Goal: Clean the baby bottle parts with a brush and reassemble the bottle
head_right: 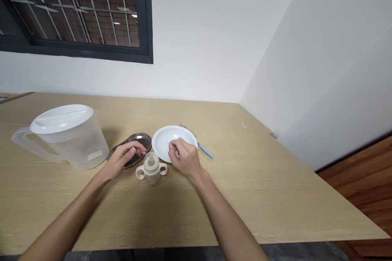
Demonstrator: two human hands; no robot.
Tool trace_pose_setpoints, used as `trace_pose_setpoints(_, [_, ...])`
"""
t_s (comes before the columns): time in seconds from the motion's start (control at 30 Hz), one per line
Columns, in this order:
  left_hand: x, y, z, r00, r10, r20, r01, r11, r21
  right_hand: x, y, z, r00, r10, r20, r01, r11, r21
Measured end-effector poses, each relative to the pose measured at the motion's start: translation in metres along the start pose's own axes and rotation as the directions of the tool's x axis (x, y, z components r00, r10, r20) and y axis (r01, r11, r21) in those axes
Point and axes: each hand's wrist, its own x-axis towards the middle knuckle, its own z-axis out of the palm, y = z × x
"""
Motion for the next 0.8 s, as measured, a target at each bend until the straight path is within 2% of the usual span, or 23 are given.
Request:
trace_pose_setpoints(0.2, [-0.0003, 0.0011, 0.0008, 1.0, -0.008, 0.009, 0.008, 1.0, -0.003, -0.0009, -0.0001, 0.002, 1.0, -0.022, -0.006, 0.022, 1.0, 0.005])
trace_pose_setpoints(0.43, [-0.0005, -0.0005, 0.0009, 1.0, -0.022, 0.012, 0.022, 1.0, -0.008, -0.0009, -0.0018, 0.0047, 0.998, -0.018, -0.068, 0.021, 0.999, 0.042])
trace_pose_setpoints(0.67, [-0.0001, 0.0022, -0.0005, 0.998, -0.013, 0.056, 0.013, 1.0, -0.003, -0.0011, -0.0042, 0.005, 1.0, 0.017, -0.015, -0.016, 0.997, 0.071])
trace_pose_setpoints(0.8, [-0.0003, 0.0038, 0.0011, 0.997, -0.005, 0.077, 0.004, 1.0, 0.018, -0.0018, -0.0049, 0.0057, 0.999, 0.014, -0.039, -0.012, 0.998, 0.067])
